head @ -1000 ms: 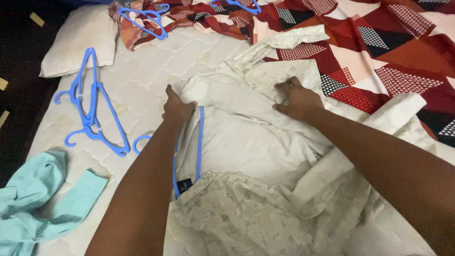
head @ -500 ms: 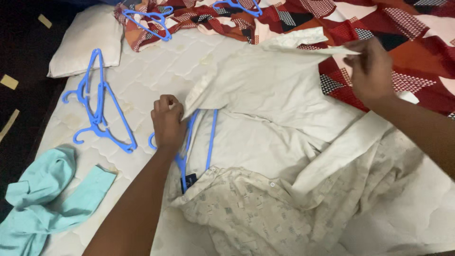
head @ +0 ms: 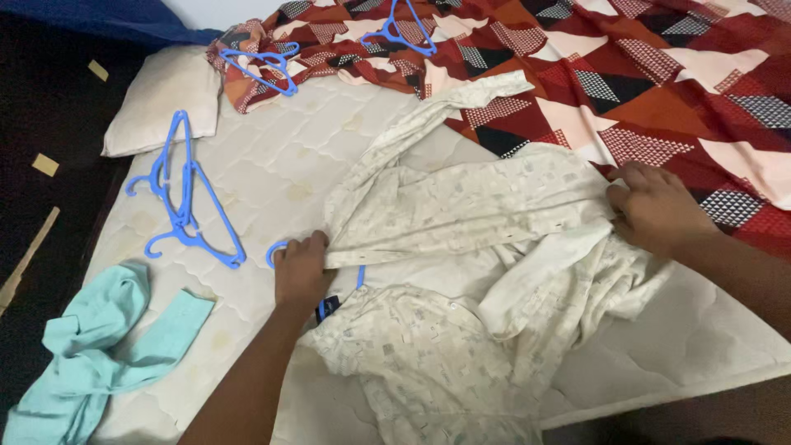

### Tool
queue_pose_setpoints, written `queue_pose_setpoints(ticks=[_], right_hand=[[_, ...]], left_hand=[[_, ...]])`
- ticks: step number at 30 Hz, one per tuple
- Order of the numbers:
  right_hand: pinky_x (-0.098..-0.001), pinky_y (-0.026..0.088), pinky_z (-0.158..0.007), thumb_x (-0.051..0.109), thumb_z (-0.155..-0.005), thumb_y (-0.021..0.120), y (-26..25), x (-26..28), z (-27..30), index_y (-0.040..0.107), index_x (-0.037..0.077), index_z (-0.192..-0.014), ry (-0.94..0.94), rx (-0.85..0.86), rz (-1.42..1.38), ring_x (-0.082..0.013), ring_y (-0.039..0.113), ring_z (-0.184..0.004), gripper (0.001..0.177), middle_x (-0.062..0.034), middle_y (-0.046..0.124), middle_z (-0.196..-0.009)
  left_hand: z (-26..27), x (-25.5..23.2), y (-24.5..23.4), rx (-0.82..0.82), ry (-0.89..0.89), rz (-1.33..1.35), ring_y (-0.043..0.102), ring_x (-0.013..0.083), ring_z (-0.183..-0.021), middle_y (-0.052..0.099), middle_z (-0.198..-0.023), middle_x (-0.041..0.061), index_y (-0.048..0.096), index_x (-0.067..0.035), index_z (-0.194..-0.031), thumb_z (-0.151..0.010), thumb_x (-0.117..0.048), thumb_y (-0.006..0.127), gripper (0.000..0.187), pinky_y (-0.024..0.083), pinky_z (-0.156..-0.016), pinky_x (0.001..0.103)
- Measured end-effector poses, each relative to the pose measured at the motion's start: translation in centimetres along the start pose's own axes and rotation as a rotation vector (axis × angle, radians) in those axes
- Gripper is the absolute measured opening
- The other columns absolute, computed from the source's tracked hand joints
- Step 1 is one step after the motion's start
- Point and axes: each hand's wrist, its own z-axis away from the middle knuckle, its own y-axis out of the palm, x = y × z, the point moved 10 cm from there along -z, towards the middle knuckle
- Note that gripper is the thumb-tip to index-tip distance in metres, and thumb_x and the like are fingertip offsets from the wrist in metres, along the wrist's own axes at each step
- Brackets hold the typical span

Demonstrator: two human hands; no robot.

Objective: The person lays a white patterned shirt on a bed, buttons it, places it on a blue hanger, and hangs it in a wardrobe. The scene includes a patterned bedspread, a teal garment, and several hangers.

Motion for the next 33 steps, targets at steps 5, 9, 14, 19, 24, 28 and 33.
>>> queue_pose_setpoints(ticks=[5, 9, 14, 19, 24, 28, 33], right_hand=[[-0.0389, 0.044, -0.106, 0.029, -0.085, 0.068, -1.2, 3.7, -0.3, 0.069, 0.017, -0.108, -0.138, 0.137, 0.314, -0.0193, 0.051, -0.13, 0.026, -0.0005, 0.062, -0.122], [-0.0361, 0.046, -0.097, 0.025, -0.09, 0.063, -0.5, 3.7, -0.4, 0.068, 0.018, -0.113, -0.252, 0.131, 0.506, -0.0183, 0.054, -0.122, 0.024, 0.0022, 0.065, -0.114], [-0.0412, 0.047, -0.093, 0.021, -0.087, 0.062, -2.0, 3.8, -0.7, 0.071, 0.021, -0.107, 0.063, 0.086, 0.368, -0.0223, 0.056, -0.119, 0.023, -0.0024, 0.065, -0.117], [-0.0485, 0.047, -0.101, -0.006, -0.072, 0.06, -4.0, 9.5, 1.3, 0.072, 0.017, -0.109, 0.233, -0.141, -0.447, -0.0303, 0.057, -0.118, 0.045, -0.0071, 0.065, -0.117], [-0.054, 0.033, -0.108, 0.027, -0.072, 0.082, -3.0, 20.6, 4.2, 0.07, 0.009, -0.116, -0.207, -0.049, -0.858, -0.037, 0.052, -0.122, 0.05, -0.0114, 0.066, -0.121], [-0.0477, 0.035, -0.104, 0.024, -0.072, 0.079, -1.8, 21.7, 4.7, 0.07, 0.013, -0.118, -0.197, 0.076, -0.63, -0.037, 0.06, -0.108, 0.049, -0.0133, 0.072, -0.112], [-0.0405, 0.047, -0.097, 0.034, -0.092, 0.069, -3.1, 17.8, 3.0, 0.07, 0.012, -0.114, 0.053, 0.207, -0.709, -0.0293, 0.071, -0.081, 0.031, -0.0118, 0.071, -0.071]], left_hand=[[1.2, 5.6, 1.6, 0.027, -0.149, -0.067, 0.065, 0.0293, -0.109, 0.073, -0.109, 0.007, 0.065, -0.016, -0.106, -0.081, -0.013, 0.072, 0.026, 0.045, -0.092, 0.051], [3.2, 8.1, 2.0, 0.027, -0.258, -0.066, 0.07, 0.0322, -0.1, 0.074, -0.1, 0.01, 0.065, -0.014, -0.1, -0.085, -0.009, 0.068, 0.016, 0.05, -0.084, 0.051], [5.3, 5.2, 1.1, -0.013, -0.354, 0.059, 0.06, 0.0316, -0.119, 0.069, -0.12, 0.006, 0.064, -0.017, -0.113, -0.079, -0.009, 0.072, 0.036, 0.044, -0.097, 0.055], [9.8, -0.5, -0.9, -0.179, -0.297, 0.3, 0.031, 0.0412, -0.138, 0.043, -0.149, 0.017, 0.058, -0.019, -0.131, -0.066, -0.012, 0.082, 0.07, 0.033, -0.1, 0.06], [13.3, -2.8, -0.1, -0.118, -0.227, 0.283, 0.049, 0.0371, -0.124, 0.055, -0.131, 0.016, 0.058, -0.012, -0.132, -0.074, -0.019, 0.082, 0.063, 0.041, -0.098, 0.055], [14.1, -0.9, -0.8, -0.237, -0.143, 0.436, 0.066, 0.0302, -0.093, 0.069, -0.105, 0.014, 0.069, -0.006, -0.12, -0.08, -0.006, 0.073, 0.04, 0.051, -0.08, 0.041], [15.1, 4.8, 2.5, -0.212, -0.622, 1.044, 0.041, 0.0149, -0.054, 0.053, -0.065, 0.004, 0.07, 0.0, -0.105, -0.096, -0.016, 0.066, 0.019, 0.033, -0.051, 0.032]])
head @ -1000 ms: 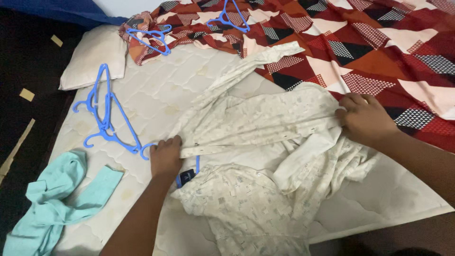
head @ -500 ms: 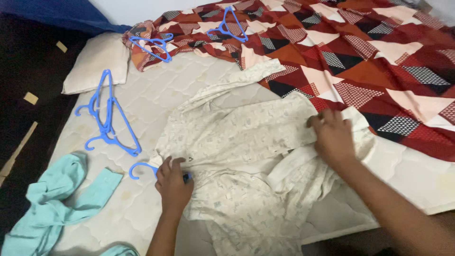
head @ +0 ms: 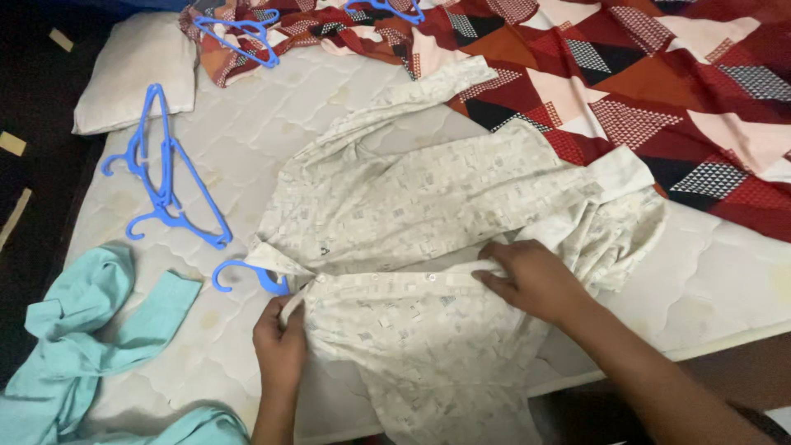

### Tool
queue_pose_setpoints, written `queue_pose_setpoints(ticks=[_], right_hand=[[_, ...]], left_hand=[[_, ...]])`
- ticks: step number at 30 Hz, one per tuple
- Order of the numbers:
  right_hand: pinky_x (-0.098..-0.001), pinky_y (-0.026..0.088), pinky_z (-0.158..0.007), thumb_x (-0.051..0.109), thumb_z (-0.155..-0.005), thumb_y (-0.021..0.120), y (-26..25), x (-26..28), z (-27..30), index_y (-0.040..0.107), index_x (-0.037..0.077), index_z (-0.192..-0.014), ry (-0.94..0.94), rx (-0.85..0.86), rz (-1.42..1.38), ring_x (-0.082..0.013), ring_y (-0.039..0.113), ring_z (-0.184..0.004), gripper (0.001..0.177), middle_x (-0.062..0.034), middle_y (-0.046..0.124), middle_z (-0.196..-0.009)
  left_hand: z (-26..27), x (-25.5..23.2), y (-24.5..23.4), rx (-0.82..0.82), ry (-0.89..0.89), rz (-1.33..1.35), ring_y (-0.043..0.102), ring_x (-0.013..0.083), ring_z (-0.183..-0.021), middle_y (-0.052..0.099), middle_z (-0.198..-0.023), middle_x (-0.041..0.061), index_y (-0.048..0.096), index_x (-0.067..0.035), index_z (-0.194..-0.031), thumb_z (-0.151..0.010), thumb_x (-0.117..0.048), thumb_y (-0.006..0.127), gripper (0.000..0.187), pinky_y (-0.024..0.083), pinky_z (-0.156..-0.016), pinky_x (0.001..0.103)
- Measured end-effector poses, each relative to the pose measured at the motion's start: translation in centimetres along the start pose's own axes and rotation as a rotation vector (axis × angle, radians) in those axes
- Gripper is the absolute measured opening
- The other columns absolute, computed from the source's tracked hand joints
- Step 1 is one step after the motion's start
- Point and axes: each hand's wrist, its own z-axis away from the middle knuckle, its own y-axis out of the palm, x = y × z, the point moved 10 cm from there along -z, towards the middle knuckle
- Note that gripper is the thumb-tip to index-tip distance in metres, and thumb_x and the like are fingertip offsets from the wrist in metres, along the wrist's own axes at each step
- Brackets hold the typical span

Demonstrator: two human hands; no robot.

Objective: The person lays a white patterned shirt on a bed, buttons it, places it on a blue hanger, and hangs it in a wardrobe. The scene includes a patterned bedspread, a teal garment, and several hangers.

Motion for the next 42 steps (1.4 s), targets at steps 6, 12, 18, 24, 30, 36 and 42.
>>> queue_pose_setpoints(ticks=[6, 12, 18, 24, 30, 36, 42], right_hand=[[-0.0439, 0.05, -0.09, 0.048, -0.073, 0.08, -2.8, 1.7, -0.4, 0.072, 0.013, -0.116, -0.078, -0.017, 0.042, -0.0331, 0.069, -0.081, 0.056, -0.0149, 0.073, -0.077], [-0.0455, 0.049, -0.086, 0.023, -0.074, 0.075, -2.3, 1.3, 0.0, 0.063, 0.013, -0.133, -0.187, -0.121, 0.194, -0.0295, 0.067, -0.088, 0.062, -0.0103, 0.068, -0.106], [-0.0426, 0.046, -0.091, 0.007, -0.071, 0.074, -4.3, -1.4, 0.4, 0.071, 0.016, -0.119, -0.106, -0.311, 0.375, -0.0247, 0.061, -0.104, 0.049, -0.0025, 0.066, -0.107], [-0.0451, 0.045, -0.092, 0.004, -0.077, 0.072, -6.6, -2.1, 1.3, 0.072, 0.01, -0.111, -0.119, -0.475, 0.201, -0.0304, 0.059, -0.109, 0.035, -0.0081, 0.065, -0.111], [-0.0413, 0.052, -0.092, -0.001, -0.087, 0.066, -6.3, -3.6, 0.8, 0.067, 0.003, -0.111, -0.057, -0.42, -0.15, -0.0302, 0.065, -0.106, 0.024, -0.0123, 0.061, -0.116], [-0.042, 0.052, -0.088, 0.009, -0.094, 0.066, -6.0, -3.8, 0.2, 0.071, 0.004, -0.104, -0.147, -0.364, -0.098, -0.0309, 0.066, -0.098, 0.012, -0.0124, 0.07, -0.102], [-0.0415, 0.051, -0.068, 0.02, -0.102, 0.06, -4.8, -6.7, -0.2, 0.068, 0.001, -0.104, 0.093, -0.256, -0.229, -0.0303, 0.067, -0.07, 0.02, -0.0187, 0.071, -0.082]], left_hand=[[-1.5, 0.2, -0.8, -0.117, 0.139, 0.145, 0.045, 0.0062, -0.07, 0.059, -0.077, -0.003, 0.068, -0.001, -0.097, -0.104, -0.017, 0.061, 0.019, 0.039, -0.063, 0.025], [-2.3, 1.0, -0.6, -0.22, 0.158, 0.13, 0.044, 0.008, -0.073, 0.056, -0.081, -0.002, 0.064, -0.002, -0.096, -0.103, -0.012, 0.062, 0.012, 0.038, -0.066, 0.027], [-2.4, 0.2, -0.4, -0.25, 0.199, 0.141, 0.048, 0.01, -0.081, 0.058, -0.091, 0.002, 0.06, 0.0, -0.102, -0.102, -0.005, 0.06, 0.005, 0.042, -0.073, 0.027], [1.4, -7.6, 0.0, -0.341, 0.554, -0.365, 0.053, 0.0327, -0.113, 0.057, -0.123, 0.017, 0.056, -0.001, -0.127, -0.082, 0.002, 0.061, 0.045, 0.041, -0.098, 0.045], [3.7, -10.9, 8.0, 0.113, 0.762, -0.623, 0.046, 0.0348, -0.139, 0.054, -0.145, 0.014, 0.055, -0.008, -0.139, -0.089, -0.007, 0.064, 0.051, 0.033, -0.115, 0.054], [2.6, -9.5, 8.2, 0.06, 0.664, -0.751, 0.04, 0.0405, -0.136, 0.048, -0.148, 0.022, 0.047, -0.008, -0.146, -0.081, -0.017, 0.073, 0.071, 0.029, -0.106, 0.058], [0.5, -7.2, 6.1, 0.042, 0.458, -0.771, 0.054, 0.0337, -0.114, 0.063, -0.117, 0.012, 0.055, -0.011, -0.143, -0.085, -0.007, 0.066, 0.059, 0.038, -0.1, 0.052]])
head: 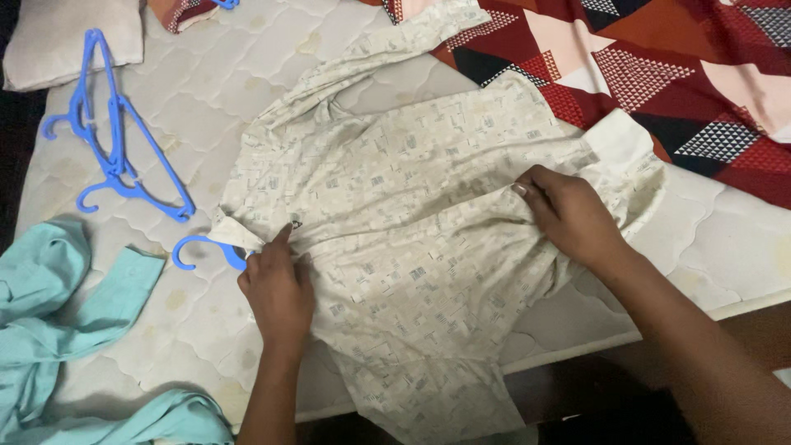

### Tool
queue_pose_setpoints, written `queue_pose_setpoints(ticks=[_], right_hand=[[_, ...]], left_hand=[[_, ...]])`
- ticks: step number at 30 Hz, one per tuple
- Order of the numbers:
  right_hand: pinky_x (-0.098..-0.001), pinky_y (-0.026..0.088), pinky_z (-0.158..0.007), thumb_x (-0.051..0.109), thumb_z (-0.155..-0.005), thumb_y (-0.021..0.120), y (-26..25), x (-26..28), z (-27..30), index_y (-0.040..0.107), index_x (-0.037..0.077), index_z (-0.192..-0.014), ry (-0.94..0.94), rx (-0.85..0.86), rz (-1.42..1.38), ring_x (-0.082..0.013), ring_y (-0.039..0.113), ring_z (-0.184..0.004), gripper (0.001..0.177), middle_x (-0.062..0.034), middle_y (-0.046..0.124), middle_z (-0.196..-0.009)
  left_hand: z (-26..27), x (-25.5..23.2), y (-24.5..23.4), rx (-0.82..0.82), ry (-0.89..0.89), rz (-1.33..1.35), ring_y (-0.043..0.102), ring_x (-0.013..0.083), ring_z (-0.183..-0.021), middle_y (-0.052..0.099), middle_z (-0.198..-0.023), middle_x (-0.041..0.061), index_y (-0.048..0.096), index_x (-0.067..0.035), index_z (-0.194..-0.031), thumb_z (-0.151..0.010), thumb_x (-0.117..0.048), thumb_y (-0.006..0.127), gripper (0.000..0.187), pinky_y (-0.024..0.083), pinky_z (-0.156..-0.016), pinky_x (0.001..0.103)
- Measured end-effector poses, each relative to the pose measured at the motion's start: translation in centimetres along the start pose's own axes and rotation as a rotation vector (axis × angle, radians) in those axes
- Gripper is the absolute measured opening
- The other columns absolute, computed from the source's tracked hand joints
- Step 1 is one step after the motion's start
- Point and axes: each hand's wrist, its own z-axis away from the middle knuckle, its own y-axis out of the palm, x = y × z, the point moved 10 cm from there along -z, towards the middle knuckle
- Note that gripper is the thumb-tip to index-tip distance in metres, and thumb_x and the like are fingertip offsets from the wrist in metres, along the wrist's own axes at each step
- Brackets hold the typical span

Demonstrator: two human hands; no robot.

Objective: The person lays a white patterned shirt on a bed, buttons it, places it on a blue hanger, and hangs it in a wardrobe. The scene includes a patterned bedspread, a teal garment, and several hangers.

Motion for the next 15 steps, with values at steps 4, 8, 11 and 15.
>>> queue_pose_setpoints(ticks=[4, 8, 11, 15], right_hand=[[-0.0435, 0.049, -0.061, 0.022, -0.101, 0.058, -0.8, 0.1, -0.2, 0.068, 0.001, -0.102, 0.02, -0.036, 0.037, -0.0304, 0.065, -0.059, 0.023, -0.0187, 0.067, -0.069], [-0.0436, 0.046, -0.056, 0.034, -0.102, 0.06, -1.2, -0.3, -0.1, 0.07, 0.002, -0.087, 0.07, -0.025, 0.098, -0.0305, 0.059, -0.049, 0.036, -0.0164, 0.06, -0.055], [-0.042, 0.044, -0.053, 0.044, -0.096, 0.065, -1.4, 0.1, 0.0, 0.073, 0.005, -0.078, 0.057, 0.002, 0.178, -0.0291, 0.057, -0.044, 0.044, -0.013, 0.058, -0.049], [-0.0429, 0.046, -0.055, 0.057, -0.079, 0.077, -2.6, 0.0, 0.2, 0.077, 0.008, -0.08, 0.144, 0.119, 0.309, -0.03, 0.061, -0.046, 0.049, -0.0145, 0.062, -0.05]], left_hand=[[-0.5, 1.2, -0.8, -0.117, -0.023, 0.136, 0.06, 0.0336, -0.108, 0.064, -0.108, 0.013, 0.071, -0.009, -0.113, -0.099, -0.013, 0.065, 0.016, 0.045, -0.092, 0.046], [-0.3, 2.1, -1.8, -0.193, -0.056, 0.28, 0.063, 0.0397, -0.097, 0.066, -0.105, 0.02, 0.066, -0.001, -0.106, -0.103, -0.015, 0.059, 0.016, 0.048, -0.084, 0.047], [-0.1, 3.0, -1.4, -0.13, -0.151, 0.346, 0.067, 0.0415, -0.088, 0.071, -0.095, 0.021, 0.064, 0.0, -0.107, -0.106, -0.019, 0.054, 0.022, 0.05, -0.076, 0.048], [0.1, 3.8, -1.7, -0.072, -0.192, 0.281, 0.069, 0.0422, -0.083, 0.072, -0.089, 0.022, 0.068, -0.002, -0.108, -0.105, -0.026, 0.056, 0.027, 0.051, -0.071, 0.049]])
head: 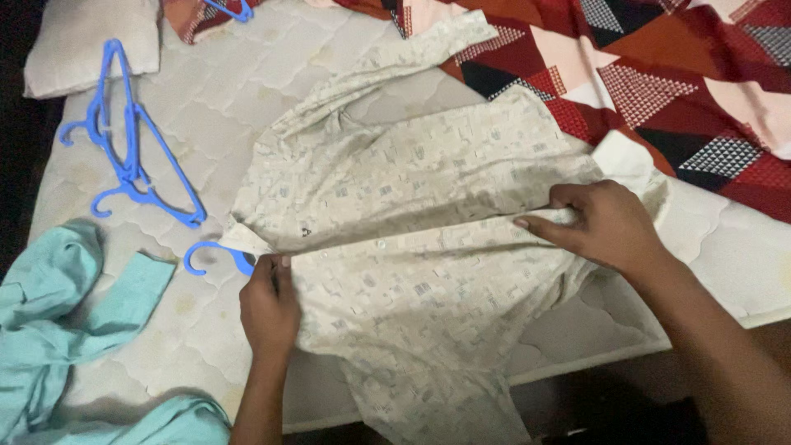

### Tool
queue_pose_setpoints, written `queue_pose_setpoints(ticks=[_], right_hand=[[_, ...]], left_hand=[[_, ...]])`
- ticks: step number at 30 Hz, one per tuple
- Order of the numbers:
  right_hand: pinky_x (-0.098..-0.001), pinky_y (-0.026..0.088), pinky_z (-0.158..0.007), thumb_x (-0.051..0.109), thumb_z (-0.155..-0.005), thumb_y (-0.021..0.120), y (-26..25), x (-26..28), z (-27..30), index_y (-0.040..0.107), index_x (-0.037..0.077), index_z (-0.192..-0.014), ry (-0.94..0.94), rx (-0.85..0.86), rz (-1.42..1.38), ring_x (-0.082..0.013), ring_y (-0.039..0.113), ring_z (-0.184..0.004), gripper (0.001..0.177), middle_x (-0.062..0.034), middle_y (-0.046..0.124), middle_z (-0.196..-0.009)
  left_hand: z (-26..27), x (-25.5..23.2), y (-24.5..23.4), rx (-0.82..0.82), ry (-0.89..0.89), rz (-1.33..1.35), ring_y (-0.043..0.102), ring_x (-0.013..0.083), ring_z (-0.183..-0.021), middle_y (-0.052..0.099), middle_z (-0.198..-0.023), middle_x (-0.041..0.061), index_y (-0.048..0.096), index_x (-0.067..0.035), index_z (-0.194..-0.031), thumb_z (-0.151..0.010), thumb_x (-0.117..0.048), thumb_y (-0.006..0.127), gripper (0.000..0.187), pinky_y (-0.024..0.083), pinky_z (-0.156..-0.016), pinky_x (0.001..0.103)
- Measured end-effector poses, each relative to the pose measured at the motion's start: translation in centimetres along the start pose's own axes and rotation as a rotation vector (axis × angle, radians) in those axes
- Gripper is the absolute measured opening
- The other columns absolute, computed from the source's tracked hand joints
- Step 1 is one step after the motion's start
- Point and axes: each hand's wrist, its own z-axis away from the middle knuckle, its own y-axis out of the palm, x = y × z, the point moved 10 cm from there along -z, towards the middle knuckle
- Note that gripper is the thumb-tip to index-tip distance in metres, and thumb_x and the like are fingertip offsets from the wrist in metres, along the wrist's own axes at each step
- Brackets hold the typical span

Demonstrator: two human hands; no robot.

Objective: The person lays a white patterned shirt on a bed, buttons it, places it on a blue hanger, and hangs it in a wardrobe. The scene includes a patterned bedspread, a teal garment, and several hangers.

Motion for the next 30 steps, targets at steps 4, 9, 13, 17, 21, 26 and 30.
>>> queue_pose_setpoints(ticks=[4, 9, 13, 17, 21, 26, 30], right_hand=[[-0.041, 0.055, -0.06, 0.061, -0.063, 0.089, -0.9, -1.0, 0.4, 0.079, 0.008, -0.087, 0.032, 0.12, 0.099, -0.0284, 0.071, -0.059, 0.059, -0.0123, 0.073, -0.066], [-0.0373, 0.061, -0.084, 0.041, -0.077, 0.081, 0.3, -7.1, 0.3, 0.075, 0.02, -0.118, 0.049, 0.405, 0.336, -0.0222, 0.079, -0.084, 0.046, -0.0069, 0.082, -0.093], [-0.0364, 0.059, -0.094, 0.028, -0.079, 0.084, -1.5, -15.9, -2.1, 0.069, 0.017, -0.13, -0.028, 0.374, 0.455, -0.0212, 0.077, -0.098, 0.054, -0.0069, 0.078, -0.11], [-0.0412, 0.061, -0.099, 0.004, -0.082, 0.074, -3.8, -27.8, -5.8, 0.074, 0.008, -0.126, 0.198, 0.219, 0.196, -0.0264, 0.081, -0.099, 0.044, -0.0139, 0.081, -0.109], [-0.0473, 0.056, -0.102, -0.008, -0.078, 0.058, -2.9, -31.1, -6.7, 0.067, -0.002, -0.132, 0.405, 0.22, -0.562, -0.0322, 0.074, -0.111, 0.055, -0.021, 0.076, -0.121], [-0.0635, 0.047, -0.104, 0.013, -0.093, 0.056, 2.5, -29.3, -0.6, 0.051, -0.002, -0.139, 0.856, 0.457, -0.638, -0.0303, 0.059, -0.122, 0.049, -0.0183, 0.061, -0.135], [-0.0559, 0.057, -0.097, 0.035, -0.093, 0.065, 6.9, -27.4, -0.7, 0.071, 0.004, -0.119, 0.628, 0.862, 0.231, -0.0298, 0.066, -0.115, 0.041, -0.016, 0.07, -0.122]], left_hand=[[-0.3, 1.4, 0.7, 0.115, -0.045, -0.028, 0.073, 0.0387, -0.086, 0.075, -0.094, 0.019, 0.073, -0.008, -0.111, -0.102, -0.032, 0.059, 0.03, 0.054, -0.075, 0.046], [-0.2, 1.7, 1.8, 0.272, -0.052, -0.202, 0.072, 0.0376, -0.097, 0.076, -0.103, 0.017, 0.072, -0.02, -0.125, -0.094, -0.036, 0.064, 0.036, 0.055, -0.081, 0.047], [0.1, 2.3, 0.9, 0.274, -0.073, -0.217, 0.071, 0.0379, -0.099, 0.076, -0.106, 0.016, 0.072, -0.023, -0.127, -0.093, -0.038, 0.065, 0.037, 0.055, -0.083, 0.048], [-0.4, 3.9, 0.7, 0.212, -0.048, -0.06, 0.072, 0.0361, -0.098, 0.075, -0.107, 0.019, 0.072, -0.019, -0.126, -0.095, -0.034, 0.064, 0.036, 0.056, -0.081, 0.046], [-1.3, 6.8, 0.5, 0.184, -0.051, 0.166, 0.073, 0.0308, -0.083, 0.077, -0.095, 0.02, 0.073, -0.014, -0.125, -0.096, -0.026, 0.061, 0.033, 0.056, -0.076, 0.04], [-1.0, 9.2, 0.2, 0.331, -0.205, 0.117, 0.07, 0.0288, -0.067, 0.077, -0.08, 0.017, 0.074, -0.017, -0.125, -0.09, -0.018, 0.059, 0.038, 0.053, -0.067, 0.04], [-0.2, 7.5, -1.1, 0.32, -0.193, -0.029, 0.072, 0.0299, -0.071, 0.075, -0.077, 0.015, 0.073, -0.022, -0.124, -0.088, -0.021, 0.06, 0.039, 0.054, -0.071, 0.043]])
